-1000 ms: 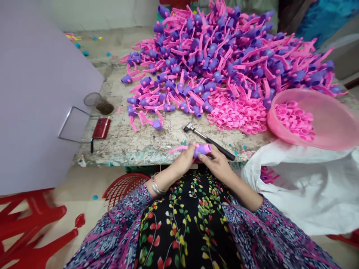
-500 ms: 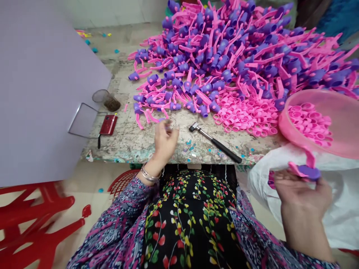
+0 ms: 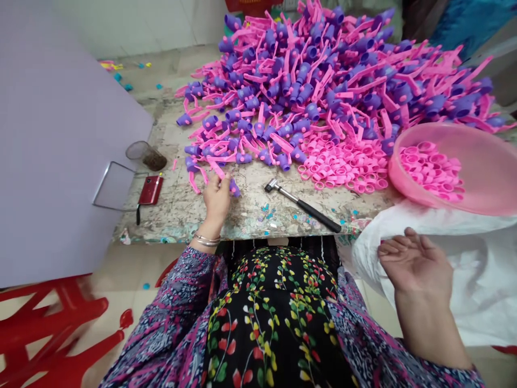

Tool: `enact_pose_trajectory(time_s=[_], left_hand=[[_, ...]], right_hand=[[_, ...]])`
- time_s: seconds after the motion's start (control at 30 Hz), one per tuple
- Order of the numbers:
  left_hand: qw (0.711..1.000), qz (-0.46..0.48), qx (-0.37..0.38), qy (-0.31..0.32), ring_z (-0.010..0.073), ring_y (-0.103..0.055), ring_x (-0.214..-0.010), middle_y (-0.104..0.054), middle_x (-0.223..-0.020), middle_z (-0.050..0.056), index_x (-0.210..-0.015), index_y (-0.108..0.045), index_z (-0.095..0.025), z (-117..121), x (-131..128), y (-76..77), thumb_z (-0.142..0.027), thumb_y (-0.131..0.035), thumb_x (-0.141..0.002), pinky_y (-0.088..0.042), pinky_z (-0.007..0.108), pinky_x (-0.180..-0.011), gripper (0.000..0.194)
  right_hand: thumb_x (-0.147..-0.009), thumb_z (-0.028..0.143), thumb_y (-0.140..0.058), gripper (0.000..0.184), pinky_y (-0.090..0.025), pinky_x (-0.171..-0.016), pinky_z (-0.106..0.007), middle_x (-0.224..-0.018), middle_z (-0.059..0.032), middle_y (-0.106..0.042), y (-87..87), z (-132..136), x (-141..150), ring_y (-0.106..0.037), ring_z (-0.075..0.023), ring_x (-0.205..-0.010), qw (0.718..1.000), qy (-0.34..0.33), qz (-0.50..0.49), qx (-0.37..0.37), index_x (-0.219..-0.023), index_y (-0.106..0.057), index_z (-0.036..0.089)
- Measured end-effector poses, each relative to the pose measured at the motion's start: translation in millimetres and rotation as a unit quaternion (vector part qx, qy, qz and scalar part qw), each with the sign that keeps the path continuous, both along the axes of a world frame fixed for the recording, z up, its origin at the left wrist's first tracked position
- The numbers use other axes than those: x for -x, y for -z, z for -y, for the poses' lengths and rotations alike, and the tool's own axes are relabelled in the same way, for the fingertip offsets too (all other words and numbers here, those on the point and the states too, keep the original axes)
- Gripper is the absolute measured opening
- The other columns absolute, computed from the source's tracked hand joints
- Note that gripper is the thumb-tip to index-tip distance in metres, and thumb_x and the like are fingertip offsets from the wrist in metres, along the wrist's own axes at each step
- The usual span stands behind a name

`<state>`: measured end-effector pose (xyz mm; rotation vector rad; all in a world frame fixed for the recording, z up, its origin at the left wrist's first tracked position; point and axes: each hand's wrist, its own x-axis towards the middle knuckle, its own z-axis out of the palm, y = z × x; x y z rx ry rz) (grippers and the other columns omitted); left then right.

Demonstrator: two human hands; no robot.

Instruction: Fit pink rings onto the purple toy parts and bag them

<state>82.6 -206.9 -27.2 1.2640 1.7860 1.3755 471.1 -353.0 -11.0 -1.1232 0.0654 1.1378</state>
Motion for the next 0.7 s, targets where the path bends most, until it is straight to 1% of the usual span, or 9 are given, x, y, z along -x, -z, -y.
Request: enact_pose_trajectory(time_s=[0.03,0.1,0.17,0.23,0.3,0.37,0.47,0.57,0.7], left_hand=[[0.995,0.095,0.008,0.0,0.0093,-0.054,-0.048,-0.063,-0.072,-0.001,-0.08,-0.059,-0.019,4,-1,-4.4,-0.046,-0.061,-0.086,-0.044,0.022,-0.048,0.028],[0.967,0.253,0.029,0.014,0.0086,-0.058,-0.047,-0.065,-0.07,-0.002,-0.084,-0.06,-0.018,15,-6,-14.4,-0.045,-0.068,-0.082,-0.046,0.02,-0.045,0.028],[0.934,0.35,0.066,0.037,0.0088,-0.06,-0.047,-0.062,-0.06,-0.003,-0.082,-0.061,-0.017,27,-13,-23.8,-0.042,-0.071,-0.079,-0.048,0.018,-0.044,0.027],[0.902,0.408,0.114,0.082,0.0083,-0.059,-0.045,-0.063,-0.057,-0.002,-0.083,-0.063,-0.016,38,-22,-31.0,-0.04,-0.071,-0.08,-0.048,0.017,-0.044,0.025],[0.873,0.449,0.148,0.122,0.0085,-0.06,-0.046,-0.066,-0.06,0.0,-0.083,-0.064,-0.016,48,-31,-35.4,-0.038,-0.07,-0.081,-0.049,0.017,-0.043,0.022],[0.85,0.48,0.164,0.142,0.0093,-0.062,-0.048,-0.069,-0.066,0.002,-0.083,-0.065,-0.017,57,-39,-37.8,-0.035,-0.069,-0.082,-0.051,0.018,-0.045,0.019],[0.833,0.501,0.172,0.158,0.01,-0.064,-0.053,-0.073,-0.079,0.003,-0.083,-0.065,-0.017,68,-50,-40.0,-0.033,-0.069,-0.081,-0.053,0.019,-0.047,0.017],[0.828,0.503,0.171,0.178,0.0114,-0.065,-0.055,-0.073,-0.086,0.005,-0.082,-0.063,-0.017,77,-59,-41.3,-0.033,-0.068,-0.079,-0.054,0.023,-0.048,0.018],[0.825,0.502,0.163,0.203,0.0142,-0.064,-0.055,-0.072,-0.077,0.004,-0.078,-0.063,-0.017,85,-66,-40.4,-0.031,-0.065,-0.075,-0.054,0.027,-0.053,0.015]], right_hand=[[-0.066,0.024,-0.063,0.009,-0.036,-0.039,-0.019,-0.052,0.0057,-0.042,0.5,-3,8,-0.04,-0.0062,-0.043,1.0,-0.023,0.0,0.001,-0.073,-0.063,0.019],[-0.065,0.025,-0.069,0.013,-0.037,-0.04,-0.018,-0.051,0.0066,-0.046,2.6,-8,27,-0.041,-0.0065,-0.043,0.997,-0.076,0.021,0.005,-0.075,-0.064,0.02],[-0.065,0.029,-0.074,0.018,-0.039,-0.043,-0.018,-0.055,0.0048,-0.055,3.9,-12,50,-0.047,-0.0074,-0.047,0.987,-0.14,0.078,0.009,-0.079,-0.068,0.019],[-0.066,0.03,-0.077,0.021,-0.041,-0.047,-0.018,-0.059,0.0032,-0.061,2.6,-16,75,-0.052,-0.0076,-0.051,0.963,-0.226,0.148,0.005,-0.083,-0.07,0.019],[-0.073,0.034,-0.075,0.021,-0.045,-0.051,-0.02,-0.065,0.0019,-0.065,-1.3,-20,97,-0.056,-0.0085,-0.054,0.928,-0.323,0.184,-0.018,-0.087,-0.07,0.019],[-0.077,0.037,-0.073,0.023,-0.048,-0.055,-0.023,-0.07,0.0012,-0.067,-6.1,-24,117,-0.059,-0.0099,-0.058,0.893,-0.395,0.205,-0.061,-0.092,-0.069,0.02],[-0.079,0.037,-0.074,0.029,-0.052,-0.061,-0.026,-0.077,0.0019,-0.066,-10.7,-29,138,-0.062,-0.0117,-0.066,0.862,-0.447,0.209,-0.114,-0.102,-0.064,0.023],[-0.077,0.039,-0.076,0.037,-0.053,-0.06,-0.027,-0.078,0.0036,-0.064,-10.0,-29,151,-0.063,-0.0123,-0.067,0.856,-0.467,0.18,-0.133,-0.106,-0.056,0.025],[-0.074,0.041,-0.08,0.042,-0.055,-0.064,-0.029,-0.084,0.0028,-0.066,-6.9,-26,158,-0.064,-0.0119,-0.068,0.869,-0.447,0.166,-0.133,-0.1,-0.051,0.025]])
